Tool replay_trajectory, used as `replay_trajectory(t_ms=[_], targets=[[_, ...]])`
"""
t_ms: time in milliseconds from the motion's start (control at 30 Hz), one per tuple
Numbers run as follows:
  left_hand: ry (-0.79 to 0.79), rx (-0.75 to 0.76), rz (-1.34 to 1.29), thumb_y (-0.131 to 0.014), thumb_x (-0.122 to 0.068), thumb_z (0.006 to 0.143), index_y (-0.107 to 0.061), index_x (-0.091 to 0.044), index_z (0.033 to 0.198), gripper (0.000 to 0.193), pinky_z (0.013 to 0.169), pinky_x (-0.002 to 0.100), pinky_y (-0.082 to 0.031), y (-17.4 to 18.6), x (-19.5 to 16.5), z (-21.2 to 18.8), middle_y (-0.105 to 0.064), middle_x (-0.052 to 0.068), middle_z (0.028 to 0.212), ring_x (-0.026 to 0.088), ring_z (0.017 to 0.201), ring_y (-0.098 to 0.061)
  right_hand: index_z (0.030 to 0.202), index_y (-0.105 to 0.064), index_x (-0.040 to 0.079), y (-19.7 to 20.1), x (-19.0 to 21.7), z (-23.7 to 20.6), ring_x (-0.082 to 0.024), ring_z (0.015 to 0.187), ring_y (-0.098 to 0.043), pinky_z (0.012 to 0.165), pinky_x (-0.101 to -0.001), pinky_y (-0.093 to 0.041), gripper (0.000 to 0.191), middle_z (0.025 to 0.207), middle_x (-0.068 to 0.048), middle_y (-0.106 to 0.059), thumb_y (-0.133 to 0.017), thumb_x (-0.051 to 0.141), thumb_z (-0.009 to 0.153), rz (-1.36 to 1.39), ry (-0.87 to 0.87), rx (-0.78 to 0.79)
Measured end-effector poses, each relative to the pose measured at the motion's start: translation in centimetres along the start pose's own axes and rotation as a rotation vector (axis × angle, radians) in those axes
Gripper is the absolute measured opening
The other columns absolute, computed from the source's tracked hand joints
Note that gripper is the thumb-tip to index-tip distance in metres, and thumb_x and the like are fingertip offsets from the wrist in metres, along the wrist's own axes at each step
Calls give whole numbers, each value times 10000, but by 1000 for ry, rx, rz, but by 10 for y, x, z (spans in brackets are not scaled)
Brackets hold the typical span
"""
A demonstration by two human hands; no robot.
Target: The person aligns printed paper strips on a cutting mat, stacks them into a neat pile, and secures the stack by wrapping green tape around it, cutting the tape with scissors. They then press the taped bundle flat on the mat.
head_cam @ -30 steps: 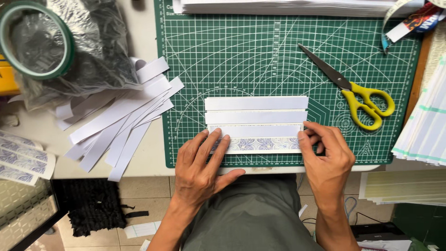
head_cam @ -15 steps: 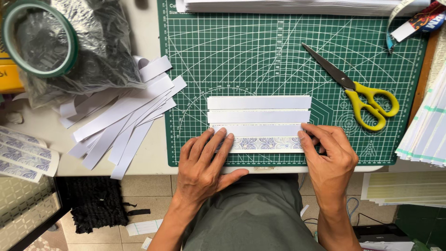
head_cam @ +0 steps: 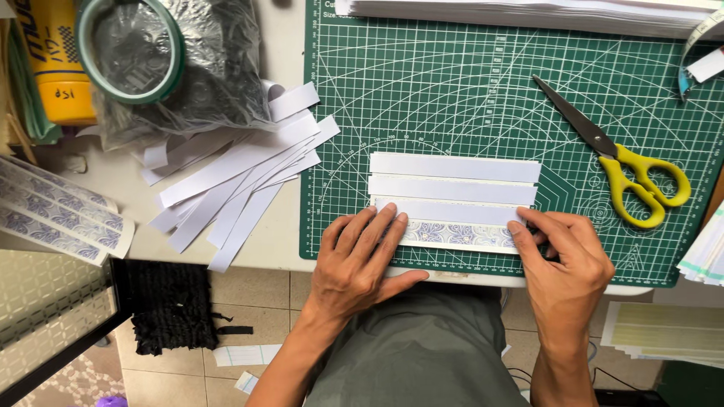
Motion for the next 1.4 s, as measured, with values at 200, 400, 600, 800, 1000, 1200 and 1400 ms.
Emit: replay_trajectory(t_ms=[200,400,600,800,1000,1200,1400], targets=[[1,0,26,-635,-723,916,-725,-106,1294,729,1094,412,-436,-2,-1,-2,-666,65,1369,238,1253,-594,1131,-783,48,0,-1,1,-95,769,-618,615,-230,-485,251,993,-59,-692,-858,59,892,7,5,2],[1,-2,30,-628,-730,913,-724,-116,1297,730,1093,410,-433,-3,-1,-2,-663,57,1369,232,1264,-583,1130,-783,51,1,0,1,-89,765,-617,625,-228,-486,253,984,-56,-687,-857,64,888,13,-4,-5],[7,18,41,-633,-716,918,-714,-120,1313,720,1091,408,-423,-1,-1,-2,-665,50,1360,224,1259,-588,1165,-768,40,3,-6,2,-92,725,-604,610,-239,-472,214,968,-56,-697,-790,24,952,31,-61,-17],[-1,11,51,-633,-717,920,-716,-127,1315,716,1082,409,-420,-2,-2,-1,-667,50,1350,220,1242,-592,1157,-760,32,4,-7,3,-95,772,-638,642,-236,-496,208,973,-55,-697,-769,13,950,65,-22,-24],[4,12,52,-626,-727,917,-716,-137,1314,717,1082,408,-424,-4,-2,-3,-667,44,1351,215,1250,-592,1140,-764,33,3,-8,2,-95,772,-639,639,-237,-493,204,974,-61,-696,-784,19,937,53,-2,-18],[11,13,44,-620,-738,907,-710,-149,1316,723,1099,412,-418,-7,-1,-5,-662,47,1352,214,1270,-575,1132,-774,54,1,-12,1,-80,773,-635,626,-216,-503,221,993,-48,-701,-811,45,914,17,6,-16],[3,11,57,-632,-740,904,-711,-149,1317,726,1098,410,-414,-7,-1,-5,-660,40,1355,212,1269,-573,1140,-772,52,2,-11,1,-78,763,-613,641,-214,-504,268,996,-47,-697,-840,60,881,15,-11,10]])
Point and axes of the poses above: each hand's wrist, its own z-axis towards the middle knuckle, its own y-axis out of the back of the hand, x = y × z, the point moved 5 cm from there along z, towards the middle knuckle
